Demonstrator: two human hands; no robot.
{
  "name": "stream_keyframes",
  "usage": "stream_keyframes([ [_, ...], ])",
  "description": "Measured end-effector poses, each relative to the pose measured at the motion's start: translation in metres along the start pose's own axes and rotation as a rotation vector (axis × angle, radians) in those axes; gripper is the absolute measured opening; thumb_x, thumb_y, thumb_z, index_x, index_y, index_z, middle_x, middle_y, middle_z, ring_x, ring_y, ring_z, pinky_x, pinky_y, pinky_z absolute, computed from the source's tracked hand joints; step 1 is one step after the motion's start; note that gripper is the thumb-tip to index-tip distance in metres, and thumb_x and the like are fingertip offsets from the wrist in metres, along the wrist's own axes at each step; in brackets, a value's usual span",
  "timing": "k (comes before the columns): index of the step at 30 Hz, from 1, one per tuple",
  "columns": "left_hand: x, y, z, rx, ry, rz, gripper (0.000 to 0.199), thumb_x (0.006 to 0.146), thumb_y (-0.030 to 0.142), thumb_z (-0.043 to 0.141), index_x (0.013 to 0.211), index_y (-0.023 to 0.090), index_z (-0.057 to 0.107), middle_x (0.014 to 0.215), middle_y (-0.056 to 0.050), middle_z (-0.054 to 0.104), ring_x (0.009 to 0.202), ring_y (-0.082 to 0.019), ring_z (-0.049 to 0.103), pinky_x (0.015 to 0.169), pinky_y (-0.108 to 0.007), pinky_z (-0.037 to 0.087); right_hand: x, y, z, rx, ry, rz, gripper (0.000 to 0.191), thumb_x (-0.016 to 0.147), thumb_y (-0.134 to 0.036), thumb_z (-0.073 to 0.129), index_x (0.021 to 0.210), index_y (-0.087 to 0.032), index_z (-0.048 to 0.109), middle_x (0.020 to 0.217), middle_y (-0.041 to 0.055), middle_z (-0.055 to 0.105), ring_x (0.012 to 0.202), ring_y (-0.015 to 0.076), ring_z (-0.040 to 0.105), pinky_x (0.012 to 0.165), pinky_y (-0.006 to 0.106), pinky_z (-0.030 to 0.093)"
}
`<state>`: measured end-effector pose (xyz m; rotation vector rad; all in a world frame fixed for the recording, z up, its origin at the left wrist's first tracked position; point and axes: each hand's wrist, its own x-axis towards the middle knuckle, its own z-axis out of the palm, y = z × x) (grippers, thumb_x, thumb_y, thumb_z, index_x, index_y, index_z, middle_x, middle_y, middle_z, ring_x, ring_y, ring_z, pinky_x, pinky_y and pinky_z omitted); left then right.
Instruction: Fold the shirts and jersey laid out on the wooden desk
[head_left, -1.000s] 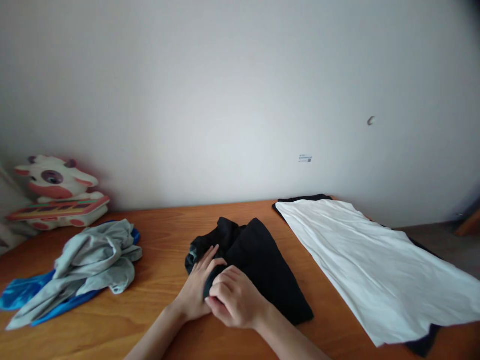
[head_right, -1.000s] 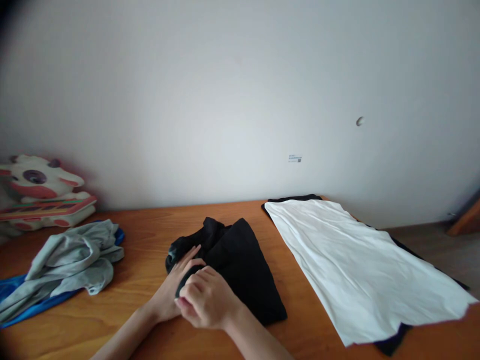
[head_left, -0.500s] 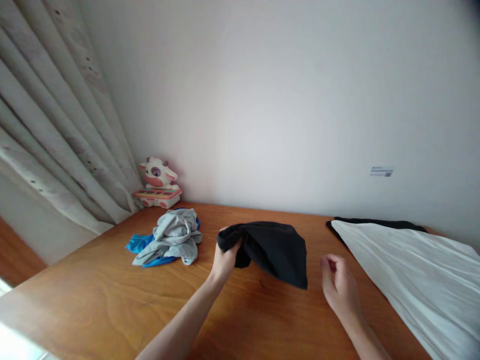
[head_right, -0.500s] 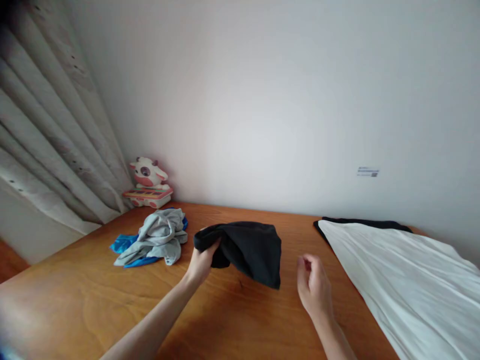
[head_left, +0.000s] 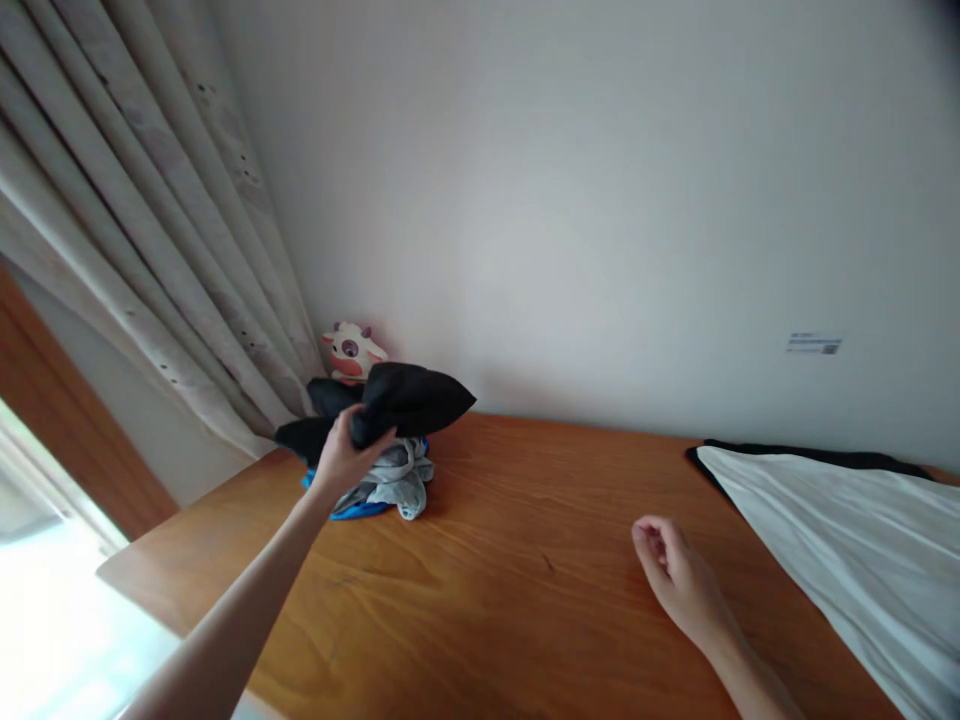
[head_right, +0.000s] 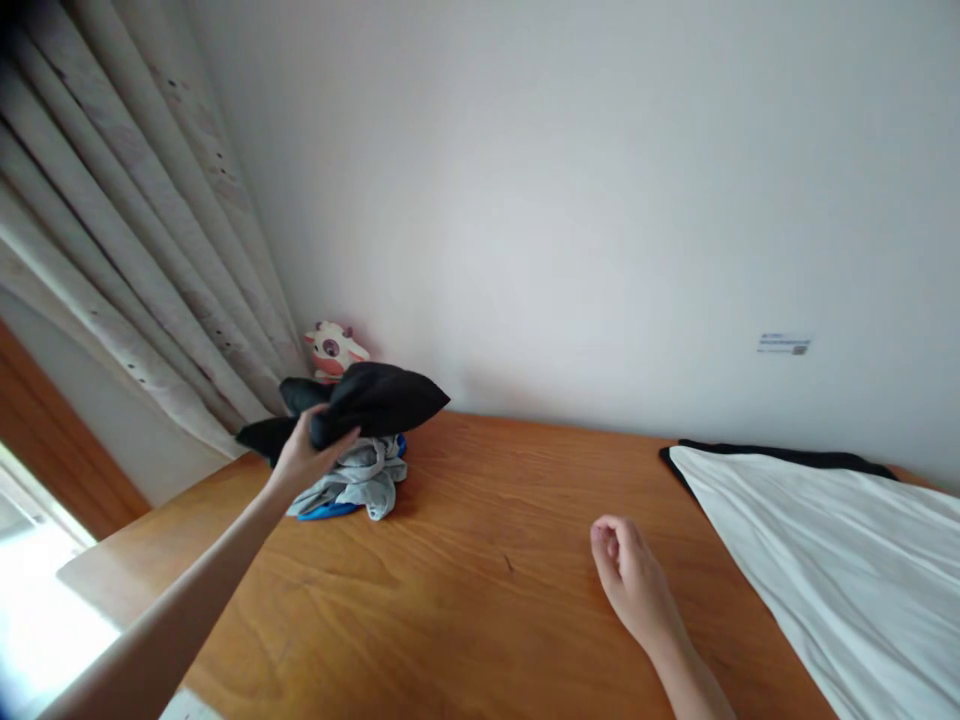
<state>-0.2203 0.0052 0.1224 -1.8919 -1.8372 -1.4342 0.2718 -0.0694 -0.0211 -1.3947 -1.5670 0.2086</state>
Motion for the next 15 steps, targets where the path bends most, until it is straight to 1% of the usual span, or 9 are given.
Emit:
stream_keyframes([
  [1,-0.020,-0.016,0.007,0.119,-0.139,-0.006,0.072,0.075,0.060,0.072,0.129,0.016,0.055,0.123,-0.017,0.065,0.117,-0.034,0.062,0.101,-0.049,0.049,-0.001,0.000,0.000,-0.003,-0.003,-0.006,0.032,0.093,-0.057,0.048,0.093,-0.026,0.057,0.081,0.0054,0.065,0.066,0.0215,0.062,0.065,0.037,0.054],
  [2,-0.040,-0.030,0.015,0.210,-0.198,0.002,0.076,0.076,0.062,0.069,0.134,0.014,0.053,0.134,-0.022,0.059,0.127,-0.039,0.055,0.106,-0.054,0.044,-0.001,0.001,0.001,-0.005,-0.008,-0.010,0.031,0.093,-0.056,0.048,0.094,-0.026,0.057,0.080,0.0054,0.065,0.066,0.0215,0.062,0.064,0.037,0.054],
  [4,-0.073,-0.050,0.028,0.333,-0.204,0.029,0.086,0.082,0.064,0.061,0.146,0.011,0.042,0.154,-0.028,0.039,0.145,-0.044,0.034,0.114,-0.062,0.031,-0.003,0.003,0.001,-0.008,-0.016,-0.015,0.031,0.093,-0.055,0.048,0.095,-0.026,0.058,0.081,0.0054,0.065,0.067,0.0212,0.062,0.064,0.036,0.054],
  [5,-0.084,-0.055,0.033,0.361,-0.215,0.016,0.089,0.083,0.064,0.059,0.151,0.011,0.036,0.158,-0.029,0.032,0.148,-0.044,0.029,0.115,-0.063,0.028,-0.003,0.004,0.002,-0.009,-0.021,-0.015,0.031,0.094,-0.055,0.047,0.095,-0.026,0.058,0.081,0.0052,0.065,0.067,0.0209,0.062,0.064,0.035,0.053],
  [7,-0.092,-0.054,0.039,0.392,-0.209,-0.035,0.097,0.082,0.064,0.060,0.156,0.013,0.025,0.162,-0.030,0.023,0.150,-0.046,0.023,0.114,-0.067,0.024,-0.004,0.004,0.002,-0.011,-0.040,-0.014,0.031,0.095,-0.054,0.046,0.096,-0.025,0.057,0.081,0.0047,0.065,0.068,0.0201,0.062,0.064,0.034,0.053],
  [9,-0.089,-0.040,0.042,0.391,-0.181,-0.040,0.101,0.080,0.061,0.064,0.157,0.013,0.020,0.163,-0.029,0.020,0.150,-0.046,0.020,0.115,-0.069,0.021,-0.004,0.003,0.002,-0.014,-0.059,-0.019,0.031,0.096,-0.053,0.046,0.097,-0.024,0.057,0.081,0.0041,0.064,0.068,0.0192,0.061,0.065,0.033,0.052],
  [10,-0.086,-0.029,0.043,0.379,-0.166,0.004,0.099,0.080,0.058,0.065,0.157,0.014,0.021,0.163,-0.028,0.019,0.151,-0.045,0.019,0.116,-0.068,0.020,-0.004,0.002,0.002,-0.016,-0.071,-0.022,0.030,0.096,-0.052,0.046,0.097,-0.024,0.057,0.081,0.0039,0.064,0.067,0.0188,0.061,0.065,0.032,0.052],
  [13,-0.082,0.014,0.056,0.284,-0.183,0.243,0.076,0.088,0.042,0.060,0.153,0.021,0.029,0.165,-0.020,0.020,0.153,-0.038,0.017,0.120,-0.064,0.015,-0.003,-0.001,0.001,-0.028,-0.084,-0.047,0.028,0.097,-0.049,0.046,0.096,-0.024,0.058,0.079,0.0030,0.063,0.066,0.0183,0.060,0.066,0.032,0.051],
  [15,-0.088,0.044,0.074,0.175,-0.241,0.355,0.067,0.091,0.034,0.057,0.151,0.023,0.032,0.166,-0.017,0.021,0.153,-0.035,0.019,0.121,-0.062,0.017,-0.002,-0.003,0.001,-0.037,-0.080,-0.062,0.027,0.098,-0.048,0.045,0.095,-0.024,0.058,0.078,0.0027,0.063,0.066,0.0182,0.060,0.066,0.031,0.050],
])
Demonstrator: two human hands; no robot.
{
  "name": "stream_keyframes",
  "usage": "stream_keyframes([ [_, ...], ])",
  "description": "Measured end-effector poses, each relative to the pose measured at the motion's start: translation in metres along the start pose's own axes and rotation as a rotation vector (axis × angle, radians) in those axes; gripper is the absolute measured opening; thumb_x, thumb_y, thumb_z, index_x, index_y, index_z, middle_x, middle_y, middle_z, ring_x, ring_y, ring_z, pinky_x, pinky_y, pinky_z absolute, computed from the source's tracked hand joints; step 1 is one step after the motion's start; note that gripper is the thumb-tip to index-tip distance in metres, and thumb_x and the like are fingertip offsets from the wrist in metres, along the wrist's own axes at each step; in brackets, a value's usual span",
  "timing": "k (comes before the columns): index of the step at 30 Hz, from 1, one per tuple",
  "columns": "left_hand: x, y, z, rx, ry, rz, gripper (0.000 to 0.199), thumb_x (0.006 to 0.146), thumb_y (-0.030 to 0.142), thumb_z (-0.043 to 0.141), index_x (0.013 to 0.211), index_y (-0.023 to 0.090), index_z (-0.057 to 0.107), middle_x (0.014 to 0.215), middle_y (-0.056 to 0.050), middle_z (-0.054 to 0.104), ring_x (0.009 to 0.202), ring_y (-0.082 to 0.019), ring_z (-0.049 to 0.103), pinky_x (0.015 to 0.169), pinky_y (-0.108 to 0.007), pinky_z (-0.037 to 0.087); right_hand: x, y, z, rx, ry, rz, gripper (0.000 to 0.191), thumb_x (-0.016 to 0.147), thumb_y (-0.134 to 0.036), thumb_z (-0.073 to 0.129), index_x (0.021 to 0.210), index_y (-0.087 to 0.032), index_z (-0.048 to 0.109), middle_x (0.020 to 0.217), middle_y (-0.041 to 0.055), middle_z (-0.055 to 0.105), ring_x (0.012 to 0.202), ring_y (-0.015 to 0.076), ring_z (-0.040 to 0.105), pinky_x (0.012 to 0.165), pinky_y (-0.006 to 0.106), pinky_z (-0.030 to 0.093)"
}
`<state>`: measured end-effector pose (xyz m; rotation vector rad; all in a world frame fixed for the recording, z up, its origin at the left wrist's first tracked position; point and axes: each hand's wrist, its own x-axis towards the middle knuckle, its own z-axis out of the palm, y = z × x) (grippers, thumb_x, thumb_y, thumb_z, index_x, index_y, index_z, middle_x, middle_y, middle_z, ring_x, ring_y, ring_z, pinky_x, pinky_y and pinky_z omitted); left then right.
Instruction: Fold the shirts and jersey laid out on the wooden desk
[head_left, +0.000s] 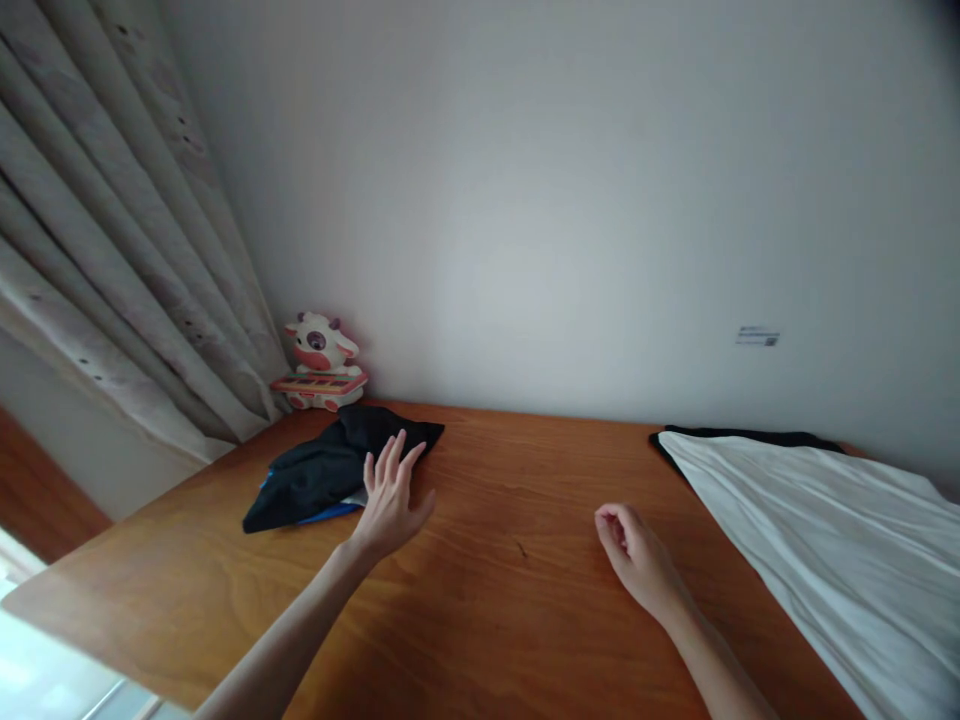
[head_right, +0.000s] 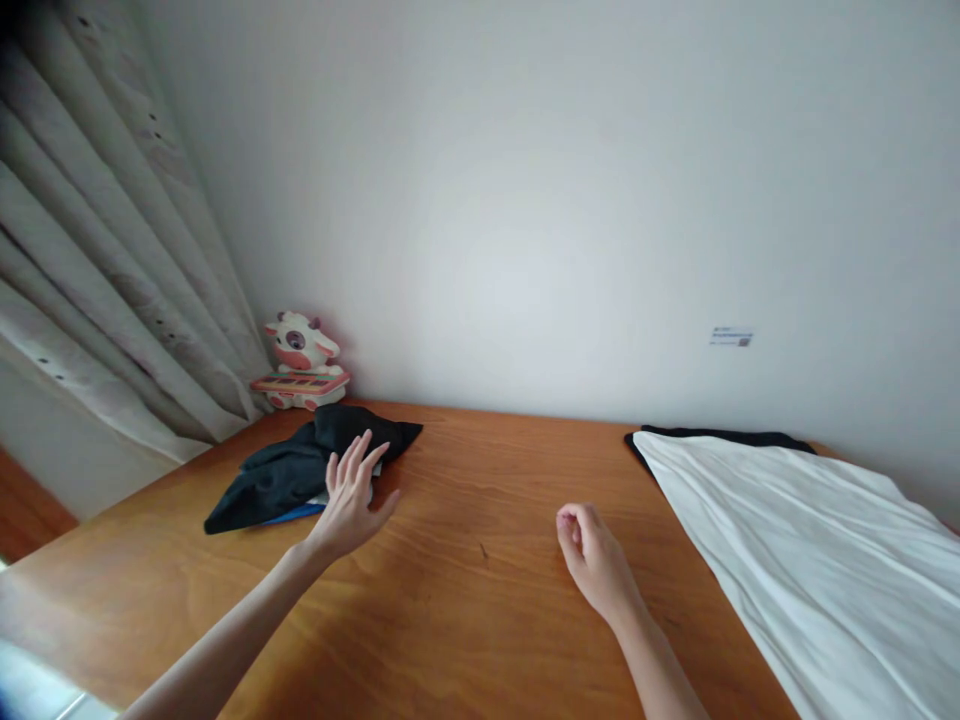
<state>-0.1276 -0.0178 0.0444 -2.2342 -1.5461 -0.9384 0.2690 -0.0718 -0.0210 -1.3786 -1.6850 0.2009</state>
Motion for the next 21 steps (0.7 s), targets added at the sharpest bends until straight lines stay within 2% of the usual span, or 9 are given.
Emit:
stream_keyframes([
  [2,0.004,0.035,0.021,-0.136,-0.063,0.073,0.064,0.092,0.032,0.055,0.151,0.020,0.032,0.166,-0.019,0.020,0.153,-0.033,0.022,0.120,-0.057,0.026,0.000,-0.001,0.001,-0.015,0.013,-0.004,0.027,0.098,-0.047,0.045,0.095,-0.024,0.058,0.079,0.0030,0.063,0.067,0.0182,0.060,0.066,0.031,0.050],
  [4,0.004,0.068,0.045,-0.245,-0.182,0.120,0.061,0.093,0.032,0.053,0.150,0.016,0.036,0.164,-0.021,0.025,0.151,-0.031,0.028,0.117,-0.050,0.035,0.000,-0.001,0.002,-0.050,0.035,0.003,0.026,0.099,-0.044,0.044,0.096,-0.023,0.058,0.081,0.0037,0.064,0.067,0.0181,0.060,0.066,0.031,0.050],
  [6,-0.001,0.096,0.067,-0.275,-0.331,0.172,0.053,0.096,0.034,0.051,0.146,0.018,0.045,0.160,-0.019,0.037,0.147,-0.031,0.036,0.117,-0.051,0.036,0.002,0.001,0.001,-0.108,0.073,0.009,0.024,0.099,-0.041,0.043,0.095,-0.023,0.057,0.083,0.0045,0.065,0.069,0.0182,0.061,0.068,0.031,0.050],
  [8,-0.007,0.114,0.082,-0.241,-0.423,0.214,0.047,0.098,0.039,0.048,0.141,0.021,0.055,0.155,-0.016,0.046,0.144,-0.033,0.042,0.118,-0.056,0.034,0.005,0.004,-0.008,-0.212,0.127,0.007,0.021,0.098,-0.037,0.042,0.095,-0.022,0.057,0.087,0.0062,0.067,0.076,0.0196,0.064,0.073,0.032,0.050],
  [11,-0.016,0.120,0.092,-0.201,-0.430,0.262,0.046,0.100,0.044,0.045,0.140,0.025,0.058,0.154,-0.013,0.048,0.144,-0.033,0.041,0.118,-0.058,0.032,0.008,0.016,-0.039,-0.514,0.252,0.122,0.021,0.096,-0.032,0.044,0.102,-0.019,0.059,0.099,0.0118,0.069,0.092,0.0256,0.065,0.081,0.038,0.047],
  [15,-0.018,0.110,0.093,-0.233,-0.407,0.334,0.045,0.100,0.044,0.045,0.140,0.028,0.058,0.155,-0.010,0.048,0.143,-0.030,0.043,0.117,-0.055,0.036,-0.005,0.043,-0.094,-0.940,0.426,0.595,0.035,0.093,-0.033,0.048,0.119,-0.013,0.061,0.112,0.0210,0.065,0.103,0.0341,0.061,0.083,0.045,0.044],
  [18,-0.017,0.107,0.093,-0.230,-0.383,0.340,0.044,0.100,0.045,0.047,0.138,0.028,0.060,0.153,-0.010,0.051,0.141,-0.031,0.046,0.116,-0.056,0.037,-0.020,0.063,-0.121,-1.028,0.424,0.875,0.041,0.094,-0.041,0.048,0.118,-0.011,0.063,0.118,0.0250,0.063,0.106,0.0377,0.059,0.084,0.049,0.044],
  [21,-0.017,0.108,0.094,-0.216,-0.389,0.342,0.044,0.100,0.045,0.046,0.138,0.027,0.061,0.152,-0.011,0.051,0.141,-0.031,0.046,0.116,-0.056,0.037,-0.025,0.073,-0.130,-0.996,0.370,0.955,0.042,0.097,-0.042,0.043,0.114,-0.011,0.066,0.117,0.0241,0.064,0.106,0.0371,0.060,0.083,0.048,0.044],
])
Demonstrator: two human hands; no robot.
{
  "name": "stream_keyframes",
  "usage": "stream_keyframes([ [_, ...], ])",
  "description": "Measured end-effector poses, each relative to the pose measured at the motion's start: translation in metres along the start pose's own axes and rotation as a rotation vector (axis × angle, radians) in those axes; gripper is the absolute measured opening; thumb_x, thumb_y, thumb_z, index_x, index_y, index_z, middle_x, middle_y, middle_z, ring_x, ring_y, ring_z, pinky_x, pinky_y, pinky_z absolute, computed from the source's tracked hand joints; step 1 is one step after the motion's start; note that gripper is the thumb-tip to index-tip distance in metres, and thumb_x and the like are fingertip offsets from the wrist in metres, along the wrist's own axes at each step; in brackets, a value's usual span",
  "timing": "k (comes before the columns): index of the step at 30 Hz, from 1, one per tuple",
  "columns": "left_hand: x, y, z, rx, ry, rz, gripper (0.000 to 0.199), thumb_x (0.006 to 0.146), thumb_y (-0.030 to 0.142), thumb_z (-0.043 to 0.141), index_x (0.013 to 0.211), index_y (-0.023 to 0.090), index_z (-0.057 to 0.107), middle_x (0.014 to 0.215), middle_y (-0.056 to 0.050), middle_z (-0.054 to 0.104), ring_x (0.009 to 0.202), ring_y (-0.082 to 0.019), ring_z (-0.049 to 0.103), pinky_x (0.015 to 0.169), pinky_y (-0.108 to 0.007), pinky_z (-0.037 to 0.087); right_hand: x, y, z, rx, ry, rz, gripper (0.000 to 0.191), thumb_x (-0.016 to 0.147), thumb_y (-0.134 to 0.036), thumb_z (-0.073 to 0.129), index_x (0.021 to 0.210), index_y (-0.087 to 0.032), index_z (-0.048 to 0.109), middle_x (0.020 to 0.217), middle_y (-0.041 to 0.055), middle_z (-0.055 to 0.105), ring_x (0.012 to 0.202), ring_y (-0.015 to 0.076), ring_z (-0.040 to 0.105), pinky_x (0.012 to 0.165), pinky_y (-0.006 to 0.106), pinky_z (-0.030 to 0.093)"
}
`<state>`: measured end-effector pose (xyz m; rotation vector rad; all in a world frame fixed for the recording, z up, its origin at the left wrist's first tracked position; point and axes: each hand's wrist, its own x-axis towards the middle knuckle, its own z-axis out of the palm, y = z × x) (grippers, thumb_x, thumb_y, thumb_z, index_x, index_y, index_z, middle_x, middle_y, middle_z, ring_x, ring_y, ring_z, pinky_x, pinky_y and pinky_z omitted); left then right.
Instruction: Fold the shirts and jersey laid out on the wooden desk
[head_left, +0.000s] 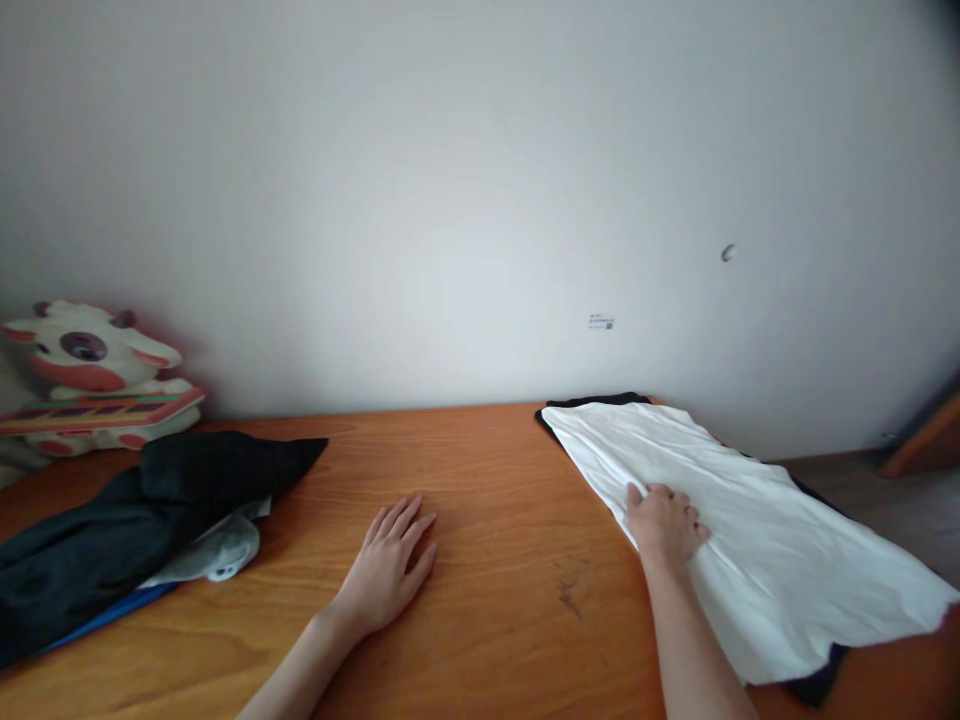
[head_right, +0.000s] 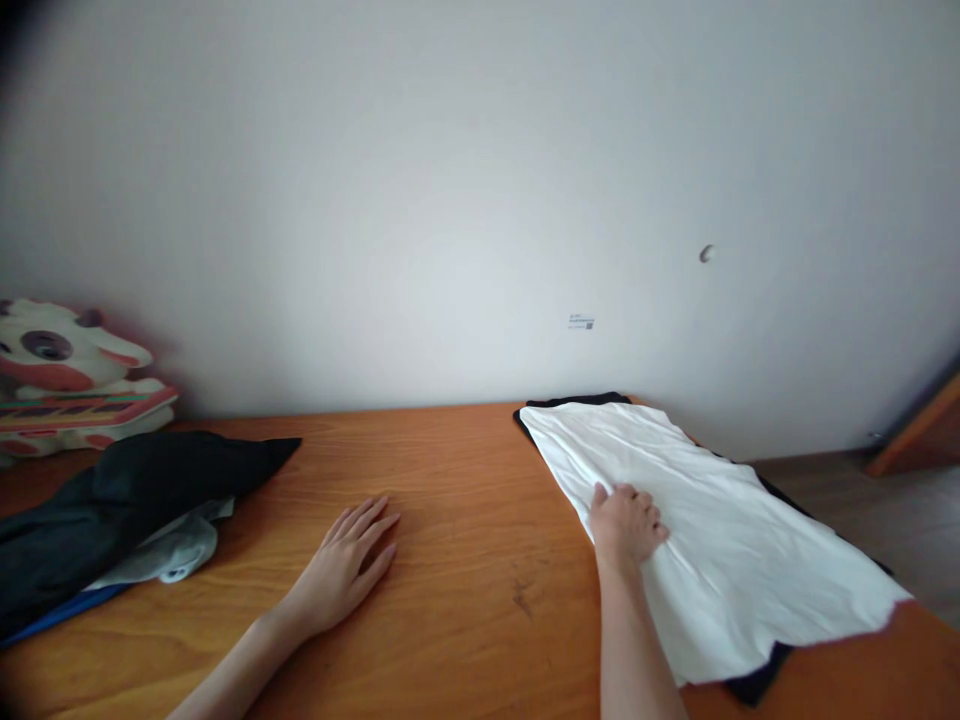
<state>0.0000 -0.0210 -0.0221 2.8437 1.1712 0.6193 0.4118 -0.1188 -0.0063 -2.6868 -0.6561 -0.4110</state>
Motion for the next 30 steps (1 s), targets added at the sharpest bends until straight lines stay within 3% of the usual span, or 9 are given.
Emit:
stream_keyframes([
  [5,0.001,0.001,0.000,0.002,0.002,0.010,0.044,0.100,0.045,0.046,0.137,0.026,0.061,0.153,-0.011,0.051,0.141,-0.031,0.047,0.116,-0.056,0.038,0.001,-0.003,-0.001,0.052,-0.038,-0.014,0.036,0.100,-0.034,0.037,0.107,-0.016,0.067,0.113,0.0183,0.066,0.102,0.0326,0.063,0.082,0.045,0.043],
  [11,0.001,0.003,-0.003,0.003,-0.006,-0.004,0.044,0.100,0.044,0.045,0.137,0.026,0.061,0.153,-0.011,0.050,0.142,-0.031,0.046,0.116,-0.056,0.037,0.002,-0.006,0.002,0.266,0.156,-0.019,0.032,0.098,-0.038,0.037,0.096,-0.020,0.064,0.106,0.0166,0.066,0.097,0.0318,0.059,0.078,0.044,0.040],
  [15,0.001,0.007,-0.004,-0.031,0.002,-0.021,0.044,0.099,0.043,0.047,0.136,0.024,0.060,0.150,-0.012,0.053,0.140,-0.031,0.047,0.117,-0.056,0.036,-0.003,-0.031,0.000,0.651,0.309,-0.217,0.033,0.097,-0.046,0.040,0.083,-0.021,0.056,0.085,0.0123,0.063,0.082,0.0268,0.057,0.075,0.039,0.042],
  [17,0.002,0.009,-0.005,-0.070,0.016,-0.046,0.049,0.098,0.042,0.048,0.143,0.022,0.052,0.149,-0.013,0.054,0.140,-0.031,0.048,0.118,-0.055,0.035,-0.019,-0.054,-0.009,0.890,0.288,-0.364,0.034,0.097,-0.052,0.042,0.083,-0.023,0.053,0.080,0.0088,0.061,0.078,0.0242,0.056,0.075,0.037,0.044],
  [20,0.002,0.013,-0.009,-0.144,0.060,-0.101,0.080,0.093,0.050,0.057,0.158,0.018,0.023,0.154,-0.019,0.046,0.142,-0.033,0.045,0.117,-0.054,0.037,-0.062,-0.088,-0.033,1.170,0.016,-0.569,0.032,0.097,-0.052,0.047,0.085,-0.024,0.054,0.081,0.0053,0.063,0.078,0.0207,0.058,0.075,0.032,0.046],
  [23,0.001,0.017,-0.013,-0.220,0.116,-0.081,0.119,0.078,0.060,0.071,0.160,0.018,-0.004,0.163,-0.024,0.027,0.148,-0.038,0.033,0.116,-0.055,0.038,-0.117,-0.112,-0.063,1.327,-0.529,-0.808,0.029,0.099,-0.047,0.049,0.085,-0.022,0.057,0.080,0.0014,0.065,0.075,0.0161,0.059,0.073,0.027,0.047],
  [25,0.000,0.019,-0.014,-0.261,0.131,-0.020,0.131,0.071,0.058,0.077,0.160,0.018,-0.010,0.166,-0.025,0.016,0.150,-0.041,0.026,0.116,-0.057,0.036,-0.150,-0.119,-0.079,1.323,-0.858,-0.956,0.029,0.095,-0.047,0.058,0.081,-0.022,0.061,0.076,-0.0007,0.066,0.072,0.0145,0.060,0.070,0.025,0.046],
  [27,0.000,0.019,-0.016,-0.265,0.078,0.034,0.123,0.071,0.050,0.077,0.161,0.020,-0.001,0.166,-0.023,0.016,0.151,-0.041,0.025,0.117,-0.059,0.034,-0.173,-0.122,-0.087,1.283,-1.024,-1.022,0.030,0.089,-0.048,0.065,0.076,-0.021,0.063,0.070,-0.0021,0.064,0.065,0.0131,0.058,0.062,0.023,0.044],
  [30,0.001,0.022,-0.019,-0.208,-0.082,0.048,0.079,0.075,0.043,0.073,0.147,0.027,0.045,0.161,-0.015,0.036,0.149,-0.042,0.029,0.118,-0.063,0.030,-0.184,-0.122,-0.086,1.276,-1.003,-1.034,0.032,0.090,-0.048,0.062,0.074,-0.021,0.062,0.066,-0.0028,0.061,0.060,0.0115,0.054,0.056,0.022,0.041],
])
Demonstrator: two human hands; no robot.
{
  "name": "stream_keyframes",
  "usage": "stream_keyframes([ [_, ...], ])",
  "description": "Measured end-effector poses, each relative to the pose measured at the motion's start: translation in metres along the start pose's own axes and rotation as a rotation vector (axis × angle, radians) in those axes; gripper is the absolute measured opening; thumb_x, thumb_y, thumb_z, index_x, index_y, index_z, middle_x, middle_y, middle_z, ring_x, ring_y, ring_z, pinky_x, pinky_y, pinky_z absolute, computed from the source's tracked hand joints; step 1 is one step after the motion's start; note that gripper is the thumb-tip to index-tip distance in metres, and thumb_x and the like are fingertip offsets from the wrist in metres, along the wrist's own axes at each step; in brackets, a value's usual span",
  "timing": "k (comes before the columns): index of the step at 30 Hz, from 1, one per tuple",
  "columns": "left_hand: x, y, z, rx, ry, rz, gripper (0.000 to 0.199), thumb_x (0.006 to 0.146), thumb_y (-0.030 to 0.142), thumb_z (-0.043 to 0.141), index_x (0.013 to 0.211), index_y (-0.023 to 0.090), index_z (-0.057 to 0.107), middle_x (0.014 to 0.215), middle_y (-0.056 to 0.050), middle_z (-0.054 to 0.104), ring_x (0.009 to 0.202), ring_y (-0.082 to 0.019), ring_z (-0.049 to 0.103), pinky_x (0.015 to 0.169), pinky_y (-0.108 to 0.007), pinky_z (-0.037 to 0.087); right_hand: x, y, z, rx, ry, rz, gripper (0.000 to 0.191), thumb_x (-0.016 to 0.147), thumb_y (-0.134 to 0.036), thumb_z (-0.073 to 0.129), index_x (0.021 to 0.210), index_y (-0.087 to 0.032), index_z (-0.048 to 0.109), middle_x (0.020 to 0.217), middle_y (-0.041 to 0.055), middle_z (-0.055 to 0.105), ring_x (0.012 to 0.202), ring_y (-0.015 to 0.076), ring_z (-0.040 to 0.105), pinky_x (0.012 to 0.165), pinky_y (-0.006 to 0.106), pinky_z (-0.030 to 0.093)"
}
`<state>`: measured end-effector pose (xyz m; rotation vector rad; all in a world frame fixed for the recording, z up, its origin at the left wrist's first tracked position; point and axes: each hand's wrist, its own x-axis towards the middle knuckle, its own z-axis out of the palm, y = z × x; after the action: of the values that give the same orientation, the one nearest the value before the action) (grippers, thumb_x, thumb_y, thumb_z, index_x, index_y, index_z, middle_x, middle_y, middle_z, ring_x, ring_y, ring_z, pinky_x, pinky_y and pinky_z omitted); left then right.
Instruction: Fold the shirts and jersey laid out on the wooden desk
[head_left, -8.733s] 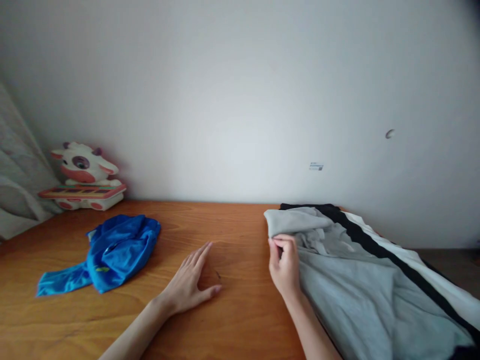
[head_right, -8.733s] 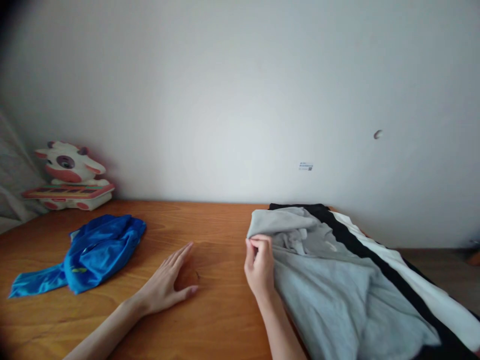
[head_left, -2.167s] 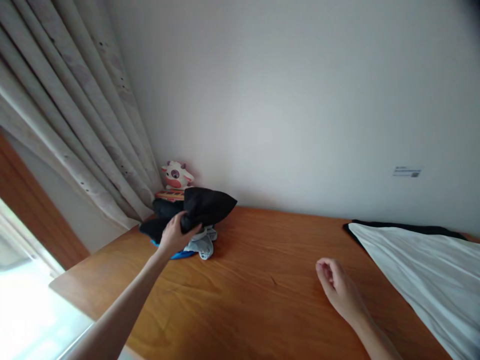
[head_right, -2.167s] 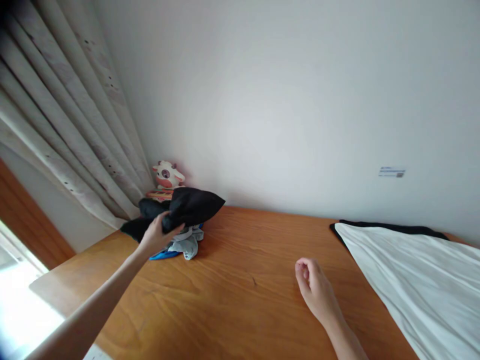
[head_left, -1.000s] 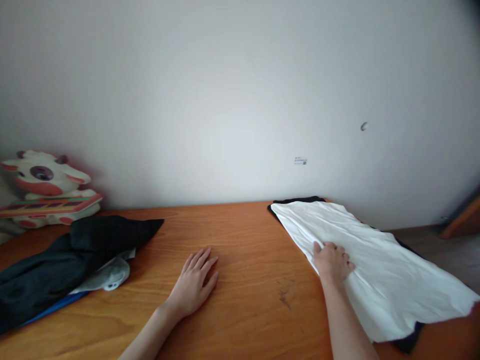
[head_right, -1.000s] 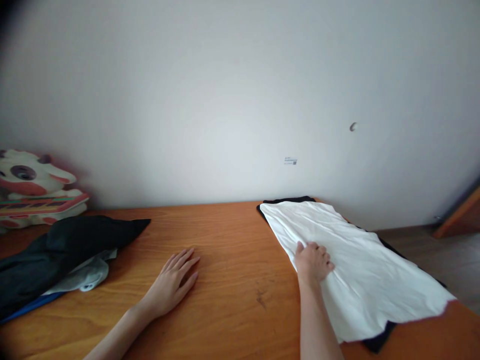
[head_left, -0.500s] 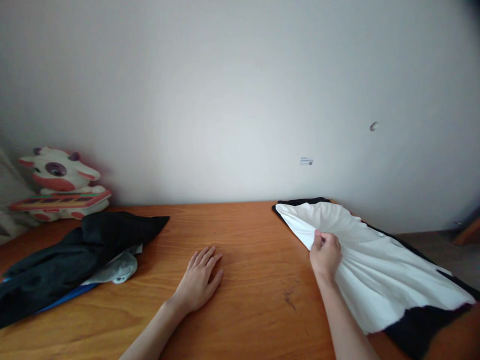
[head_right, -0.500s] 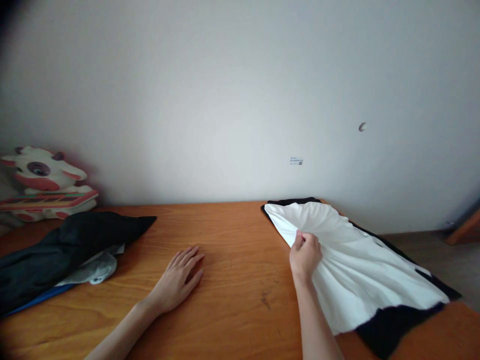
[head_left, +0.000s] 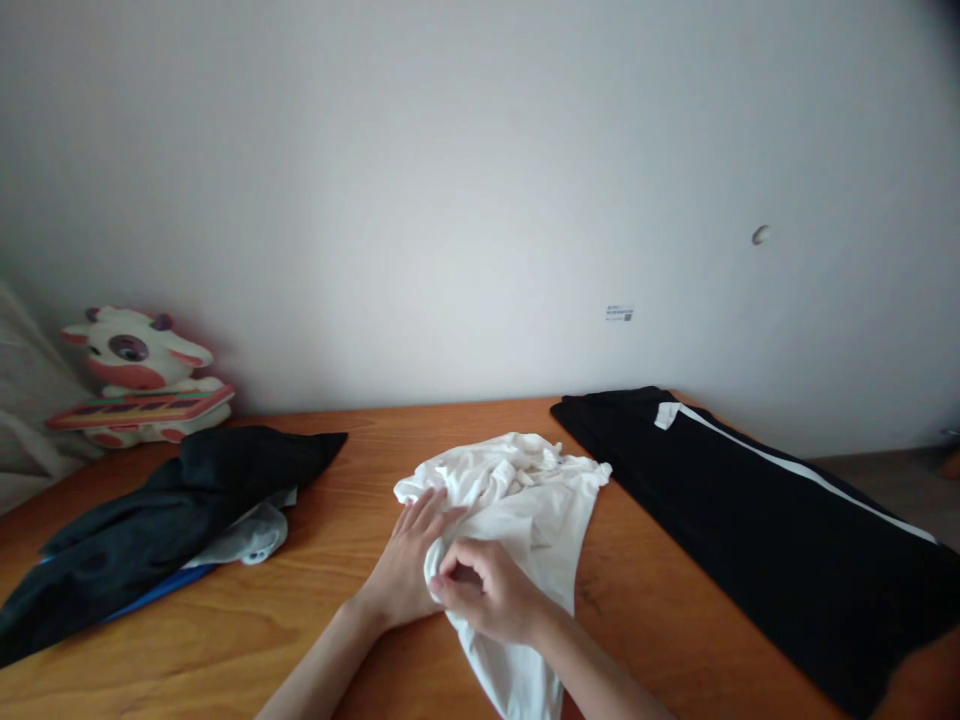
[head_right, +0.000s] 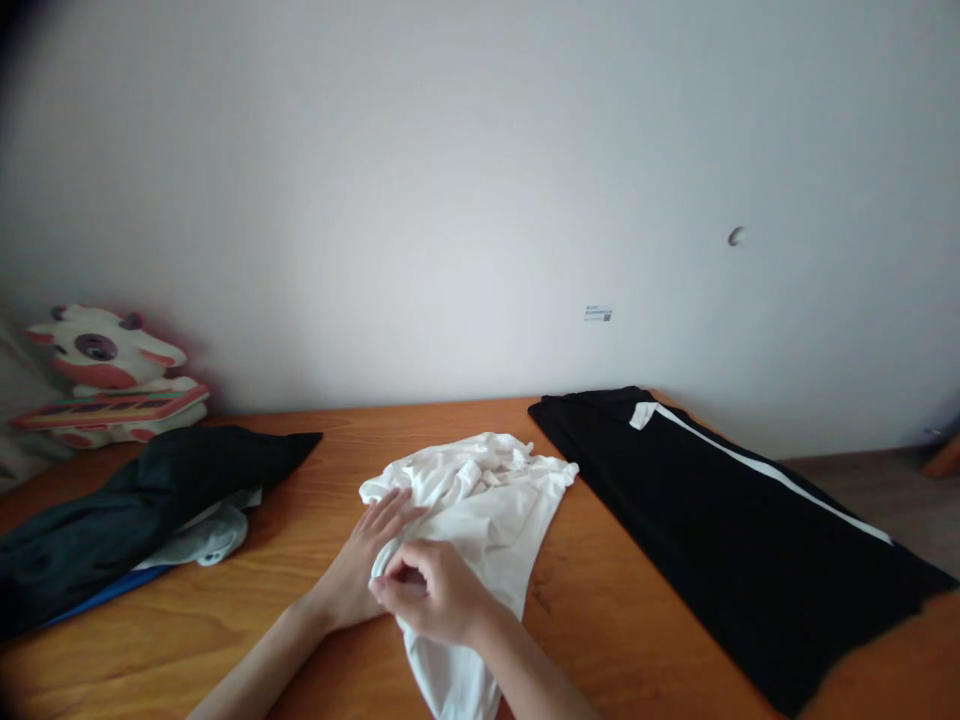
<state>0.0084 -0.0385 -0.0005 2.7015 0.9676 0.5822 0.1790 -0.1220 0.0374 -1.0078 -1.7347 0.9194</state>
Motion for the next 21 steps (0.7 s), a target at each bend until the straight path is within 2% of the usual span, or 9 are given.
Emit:
stream_keyframes([
  [2,0.002,0.004,-0.003,0.024,-0.052,-0.026,0.052,0.077,0.041,0.071,0.127,0.028,0.062,0.154,-0.010,0.049,0.147,-0.041,0.033,0.118,-0.064,0.029,0.001,0.005,-0.006,-0.045,0.079,-0.031,0.032,0.095,-0.047,0.055,0.078,-0.021,0.061,0.070,-0.0014,0.063,0.063,0.0123,0.057,0.059,0.022,0.043],
  [4,0.003,0.008,-0.005,0.017,-0.056,-0.030,0.039,0.080,0.031,0.066,0.119,0.027,0.065,0.148,-0.007,0.056,0.146,-0.037,0.036,0.118,-0.062,0.030,0.003,0.012,-0.019,-0.116,0.190,-0.064,0.031,0.098,-0.045,0.049,0.081,-0.021,0.060,0.074,0.0003,0.065,0.069,0.0141,0.060,0.065,0.023,0.046],
  [7,0.004,0.011,-0.007,-0.056,-0.027,-0.040,0.050,0.070,0.008,0.057,0.116,0.027,0.064,0.136,-0.006,0.065,0.142,-0.031,0.043,0.118,-0.054,0.034,0.005,0.026,-0.043,-0.235,0.441,-0.071,0.030,0.098,-0.046,0.047,0.085,-0.022,0.059,0.077,0.0025,0.067,0.074,0.0170,0.063,0.071,0.026,0.049],
  [9,0.004,0.011,-0.006,-0.183,0.025,-0.126,0.059,0.064,0.003,0.053,0.117,0.027,0.063,0.123,-0.005,0.071,0.127,-0.028,0.058,0.109,-0.045,0.045,0.004,0.039,-0.060,-0.292,0.629,-0.026,0.031,0.096,-0.051,0.049,0.090,-0.022,0.060,0.080,0.0049,0.069,0.077,0.0193,0.064,0.072,0.029,0.050],
  [11,0.006,0.010,-0.005,-0.361,0.134,-0.264,0.053,0.067,0.006,0.052,0.115,0.026,0.061,0.105,-0.004,0.075,0.100,-0.024,0.069,0.091,-0.037,0.053,0.003,0.055,-0.076,-0.328,0.750,0.025,0.038,0.092,-0.058,0.050,0.092,-0.022,0.060,0.083,0.0078,0.070,0.076,0.0215,0.064,0.072,0.032,0.051],
  [14,0.012,0.007,-0.012,-0.669,0.426,-0.452,0.018,0.081,0.024,0.055,0.097,0.021,0.063,0.085,-0.002,0.072,0.081,-0.020,0.066,0.077,-0.031,0.053,0.001,0.080,-0.093,-0.349,0.908,0.103,0.048,0.084,-0.069,0.052,0.092,-0.022,0.059,0.088,0.0114,0.070,0.079,0.0245,0.064,0.075,0.037,0.052],
  [17,0.017,0.004,-0.041,-1.013,0.703,-0.567,0.028,0.083,0.046,0.061,0.085,0.017,0.062,0.081,-0.005,0.070,0.079,-0.020,0.066,0.073,-0.031,0.053,0.001,0.101,-0.101,-0.230,0.914,0.212,0.054,0.079,-0.073,0.053,0.096,-0.022,0.056,0.091,0.0124,0.070,0.084,0.0265,0.066,0.076,0.038,0.052],
  [19,0.019,0.001,-0.072,-1.158,0.815,-0.575,0.038,0.076,0.053,0.069,0.085,0.017,0.062,0.076,-0.004,0.069,0.074,-0.020,0.066,0.070,-0.030,0.052,0.000,0.111,-0.101,-0.177,0.851,0.264,0.056,0.077,-0.073,0.055,0.098,-0.022,0.056,0.093,0.0120,0.069,0.086,0.0268,0.066,0.077,0.039,0.053],
  [21,0.018,-0.004,-0.112,-1.142,0.932,-0.507,0.042,0.072,0.054,0.075,0.086,0.017,0.062,0.073,-0.002,0.067,0.071,-0.019,0.065,0.068,-0.029,0.052,-0.001,0.118,-0.100,-0.182,0.793,0.280,0.055,0.075,-0.071,0.057,0.099,-0.022,0.056,0.094,0.0114,0.069,0.088,0.0270,0.066,0.079,0.039,0.053],
])
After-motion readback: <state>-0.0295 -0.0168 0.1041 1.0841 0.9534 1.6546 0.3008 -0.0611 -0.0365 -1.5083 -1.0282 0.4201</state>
